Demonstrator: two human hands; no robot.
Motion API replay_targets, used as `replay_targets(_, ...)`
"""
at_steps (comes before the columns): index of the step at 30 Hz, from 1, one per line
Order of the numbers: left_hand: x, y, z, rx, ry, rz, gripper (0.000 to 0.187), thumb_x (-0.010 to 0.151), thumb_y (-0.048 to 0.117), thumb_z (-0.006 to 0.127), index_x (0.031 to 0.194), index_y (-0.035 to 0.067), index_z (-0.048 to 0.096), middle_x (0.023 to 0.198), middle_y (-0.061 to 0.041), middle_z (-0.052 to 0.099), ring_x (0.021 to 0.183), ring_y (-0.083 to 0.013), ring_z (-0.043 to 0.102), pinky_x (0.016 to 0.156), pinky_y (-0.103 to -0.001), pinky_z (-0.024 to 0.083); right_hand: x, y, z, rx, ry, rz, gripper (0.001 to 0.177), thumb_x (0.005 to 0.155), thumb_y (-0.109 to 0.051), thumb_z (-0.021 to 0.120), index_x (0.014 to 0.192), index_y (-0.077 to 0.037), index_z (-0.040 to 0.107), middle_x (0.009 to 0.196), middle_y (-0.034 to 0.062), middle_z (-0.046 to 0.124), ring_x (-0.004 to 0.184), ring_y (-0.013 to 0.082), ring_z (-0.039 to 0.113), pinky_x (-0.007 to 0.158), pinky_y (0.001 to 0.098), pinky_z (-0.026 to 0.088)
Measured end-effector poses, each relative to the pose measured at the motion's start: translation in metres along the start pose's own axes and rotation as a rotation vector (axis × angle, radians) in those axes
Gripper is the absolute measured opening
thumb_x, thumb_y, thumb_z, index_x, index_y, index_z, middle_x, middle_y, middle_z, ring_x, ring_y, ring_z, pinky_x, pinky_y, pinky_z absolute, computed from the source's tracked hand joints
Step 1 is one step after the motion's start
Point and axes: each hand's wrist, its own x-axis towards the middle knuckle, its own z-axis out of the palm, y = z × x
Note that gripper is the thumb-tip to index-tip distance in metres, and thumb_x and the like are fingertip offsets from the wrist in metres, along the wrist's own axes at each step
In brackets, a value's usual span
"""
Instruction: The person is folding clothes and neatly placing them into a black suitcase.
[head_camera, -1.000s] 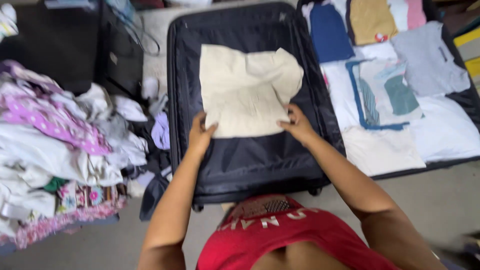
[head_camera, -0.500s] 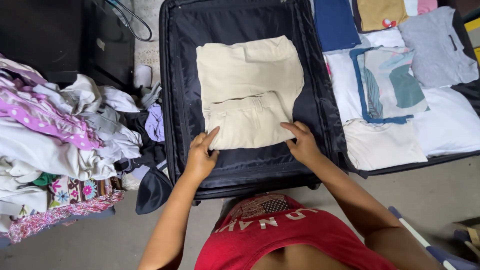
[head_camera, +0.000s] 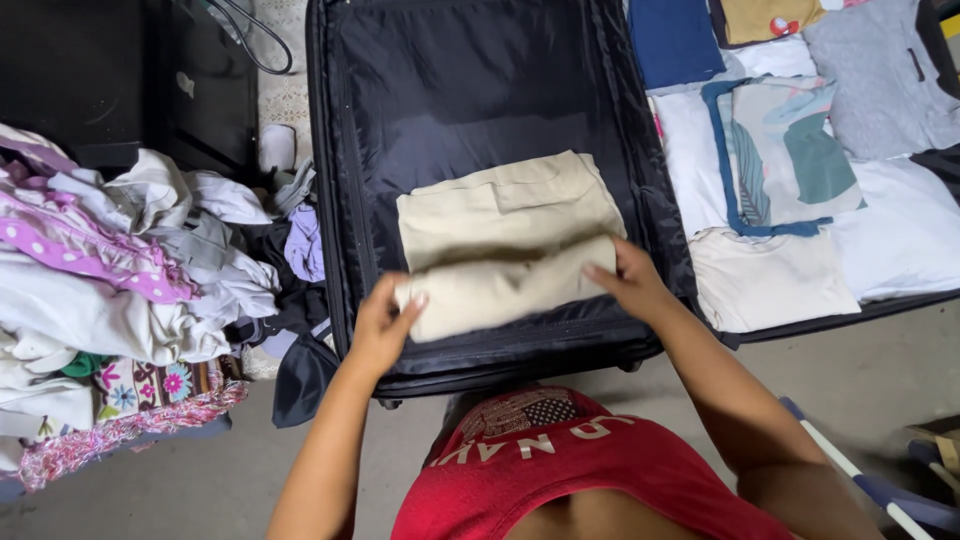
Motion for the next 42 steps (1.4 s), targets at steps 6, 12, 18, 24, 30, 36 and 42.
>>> replay_targets(6, 0.097, -0.041, 0.018, -0.175, 0.292, -0.097, 0.025, 0.104, 0.026, 0.066, 0.115, 0.003, 0.064, 0.094, -0.008, 0.068, 0.086, -0.0129, 0.060, 0.079, -0.028, 0.051, 0.093, -0.011, 0.008, -0.143, 0.277, -0.106, 0.032, 0.101, -0.026, 0.069, 0.123, -0.003, 0.066, 0.105, 0.0078, 0.073, 0.094, 0.0144, 0.067, 0.084, 0.0299, 0.055)
replay_targets(12, 0.139, -0.071, 0.035, 0.035, 0.373, -0.142, 0.070, 0.090, 0.038, 0.078, 0.143, 0.005, 0.047, 0.126, -0.021, 0.065, 0.116, -0.0297, 0.063, 0.101, -0.037, 0.048, 0.146, -0.006, 0.008, -0.473, 0.458, 0.046, 0.070, 0.095, -0.043, 0.070, 0.150, -0.007, 0.048, 0.130, 0.0224, 0.064, 0.115, 0.0343, 0.065, 0.097, 0.0400, 0.052)
replay_targets(18, 0.109, -0.047, 0.038, 0.419, 0.378, -0.165, 0.092, 0.081, 0.044, 0.086, 0.150, 0.005, 0.039, 0.144, -0.031, 0.054, 0.131, -0.0498, 0.045, 0.109, -0.052, 0.037, 0.136, 0.019, 0.011, -0.676, 0.475, 0.134, 0.090, 0.091, -0.060, 0.071, 0.156, -0.008, 0.036, 0.158, 0.0275, 0.036, 0.137, 0.0472, 0.039, 0.110, 0.0493, 0.036)
replay_targets(24, 0.105, -0.033, 0.027, 0.321, 0.254, -0.385, 0.100, 0.079, 0.046, 0.082, 0.157, 0.010, 0.032, 0.136, -0.031, 0.057, 0.132, -0.0478, 0.048, 0.111, -0.049, 0.040, 0.126, -0.010, 0.009, 0.024, 0.385, 0.411, 0.095, 0.069, -0.041, 0.088, 0.145, -0.001, 0.047, 0.133, 0.0196, 0.065, 0.118, 0.0316, 0.067, 0.100, 0.0426, 0.056)
replay_targets(30, 0.119, -0.087, 0.024, 0.091, 0.234, -0.278, 0.082, 0.085, 0.026, 0.082, 0.152, 0.006, 0.040, 0.134, -0.027, 0.061, 0.124, -0.0386, 0.059, 0.108, -0.043, 0.046, 0.089, -0.028, 0.030, 0.712, 0.122, 0.547, 0.070, 0.076, -0.027, 0.085, 0.136, 0.001, 0.063, 0.124, 0.0191, 0.071, 0.108, 0.0311, 0.070, 0.093, 0.0424, 0.058)
replay_targets(36, 0.132, -0.055, 0.006, -0.585, 0.111, -0.332, 0.060, 0.088, 0.007, 0.076, 0.144, 0.007, 0.053, 0.132, -0.015, 0.066, 0.115, -0.0232, 0.065, 0.101, -0.036, 0.054, 0.047, -0.068, 0.061, 0.750, 0.179, 0.217, 0.074, 0.073, -0.018, 0.082, 0.141, -0.001, 0.058, 0.128, 0.0153, 0.070, 0.119, 0.0285, 0.066, 0.104, 0.0394, 0.050)
replay_targets(42, 0.134, -0.054, 0.018, -0.879, -0.013, -0.366, 0.056, 0.097, 0.035, 0.068, 0.144, 0.008, 0.052, 0.134, -0.015, 0.065, 0.120, -0.0271, 0.064, 0.102, -0.044, 0.054, 0.029, -0.089, 0.057, 0.951, 0.226, 0.014, 0.075, 0.082, -0.021, 0.078, 0.148, 0.001, 0.049, 0.135, 0.0194, 0.063, 0.124, 0.0336, 0.061, 0.107, 0.0444, 0.050)
